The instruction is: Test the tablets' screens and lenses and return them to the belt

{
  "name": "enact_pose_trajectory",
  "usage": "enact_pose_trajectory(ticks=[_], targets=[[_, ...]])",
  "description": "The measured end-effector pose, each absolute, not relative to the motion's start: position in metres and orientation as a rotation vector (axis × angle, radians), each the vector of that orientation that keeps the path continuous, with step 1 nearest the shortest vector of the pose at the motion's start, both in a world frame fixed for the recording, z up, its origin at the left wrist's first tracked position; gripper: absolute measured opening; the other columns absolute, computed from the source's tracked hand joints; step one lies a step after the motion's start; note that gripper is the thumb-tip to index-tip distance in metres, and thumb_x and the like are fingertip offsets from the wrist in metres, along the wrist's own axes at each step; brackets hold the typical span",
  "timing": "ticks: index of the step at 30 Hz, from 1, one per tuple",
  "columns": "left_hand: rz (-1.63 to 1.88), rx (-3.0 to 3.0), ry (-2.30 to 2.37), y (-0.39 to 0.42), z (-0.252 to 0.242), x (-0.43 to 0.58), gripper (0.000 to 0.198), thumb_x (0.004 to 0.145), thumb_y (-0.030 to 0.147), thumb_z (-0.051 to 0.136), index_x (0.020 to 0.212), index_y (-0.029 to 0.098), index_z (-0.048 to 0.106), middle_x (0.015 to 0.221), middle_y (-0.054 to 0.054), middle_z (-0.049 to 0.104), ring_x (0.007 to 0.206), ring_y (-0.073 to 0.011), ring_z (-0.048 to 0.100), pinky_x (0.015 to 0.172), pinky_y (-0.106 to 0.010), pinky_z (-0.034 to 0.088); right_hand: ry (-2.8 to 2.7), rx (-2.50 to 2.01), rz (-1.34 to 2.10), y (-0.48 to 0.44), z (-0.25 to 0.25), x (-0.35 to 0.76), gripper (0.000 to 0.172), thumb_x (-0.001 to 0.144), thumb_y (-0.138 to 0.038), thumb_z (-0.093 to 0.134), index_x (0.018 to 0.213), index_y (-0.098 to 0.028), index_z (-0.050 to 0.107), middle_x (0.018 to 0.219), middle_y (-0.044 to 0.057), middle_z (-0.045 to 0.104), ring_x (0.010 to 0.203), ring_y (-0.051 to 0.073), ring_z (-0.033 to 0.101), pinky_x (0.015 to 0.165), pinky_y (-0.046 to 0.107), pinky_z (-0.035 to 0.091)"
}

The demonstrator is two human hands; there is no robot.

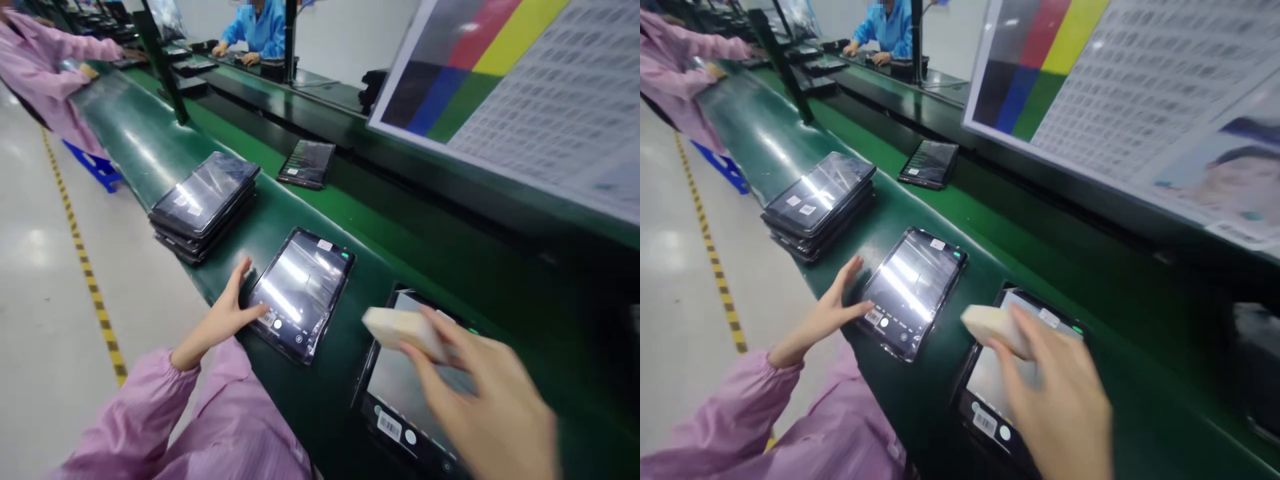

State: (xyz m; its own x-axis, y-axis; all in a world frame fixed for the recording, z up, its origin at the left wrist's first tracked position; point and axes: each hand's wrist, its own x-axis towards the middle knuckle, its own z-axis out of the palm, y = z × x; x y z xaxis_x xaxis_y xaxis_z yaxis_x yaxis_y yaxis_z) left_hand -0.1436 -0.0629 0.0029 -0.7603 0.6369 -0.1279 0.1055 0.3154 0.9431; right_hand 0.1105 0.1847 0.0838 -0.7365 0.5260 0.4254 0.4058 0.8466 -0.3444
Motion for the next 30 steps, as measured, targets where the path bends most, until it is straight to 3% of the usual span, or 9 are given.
enact_pose_trajectory(ticks=[5, 13, 18, 25, 30], targets=[[1.336, 0.724, 1.983, -0.066, -0.016, -0.131, 0.109, 0.09, 0.051, 0.071, 0.168, 0.026, -0.001, 0.176, -0.017, 0.015, 0.162, -0.0349, 0.019, 0.132, -0.054, 0.018, -2.628, -0.484, 0.432, 0.156, 0.077, 0.027, 0.037, 0.103, -0.027, 0.053, 0.138, -0.028, 0.064, 0.127, 0.005, 0.073, 0.107, 0.03, 0.067, 0.089, 0.049, 0.061], [1.288, 0.869, 2.119, -0.063, -0.027, -0.125, 0.107, 0.092, 0.048, 0.069, 0.168, 0.025, -0.004, 0.174, -0.018, 0.021, 0.161, -0.0376, 0.024, 0.131, -0.061, 0.019, -2.578, -0.518, 0.369, 0.148, 0.065, 0.029, 0.037, 0.102, -0.017, 0.056, 0.137, -0.023, 0.065, 0.126, 0.006, 0.073, 0.103, 0.027, 0.067, 0.088, 0.045, 0.063], [1.407, 0.759, 1.898, -0.073, -0.037, -0.132, 0.101, 0.093, 0.054, 0.067, 0.168, 0.034, 0.002, 0.178, -0.011, 0.012, 0.164, -0.0341, 0.014, 0.132, -0.057, 0.017, -2.532, -0.494, 0.321, 0.145, 0.062, 0.029, 0.035, 0.1, -0.013, 0.059, 0.135, -0.019, 0.064, 0.126, 0.007, 0.073, 0.101, 0.025, 0.065, 0.087, 0.042, 0.064], [1.428, 0.714, 1.888, -0.072, -0.037, -0.143, 0.106, 0.088, 0.059, 0.071, 0.168, 0.031, 0.007, 0.176, -0.012, 0.02, 0.163, -0.0335, 0.018, 0.13, -0.055, 0.024, -2.482, -0.535, 0.387, 0.141, 0.053, 0.039, 0.033, 0.098, -0.011, 0.061, 0.129, -0.019, 0.063, 0.126, 0.008, 0.072, 0.107, 0.026, 0.065, 0.088, 0.041, 0.063], [1.369, 0.752, 1.96, -0.072, -0.049, -0.145, 0.108, 0.086, 0.061, 0.073, 0.168, 0.032, 0.009, 0.176, -0.012, 0.022, 0.162, -0.0349, 0.022, 0.131, -0.058, 0.02, -2.435, -0.533, 0.477, 0.139, 0.054, 0.062, 0.038, 0.099, -0.011, 0.06, 0.134, -0.024, 0.059, 0.131, 0.005, 0.07, 0.117, 0.025, 0.064, 0.099, 0.041, 0.058]])
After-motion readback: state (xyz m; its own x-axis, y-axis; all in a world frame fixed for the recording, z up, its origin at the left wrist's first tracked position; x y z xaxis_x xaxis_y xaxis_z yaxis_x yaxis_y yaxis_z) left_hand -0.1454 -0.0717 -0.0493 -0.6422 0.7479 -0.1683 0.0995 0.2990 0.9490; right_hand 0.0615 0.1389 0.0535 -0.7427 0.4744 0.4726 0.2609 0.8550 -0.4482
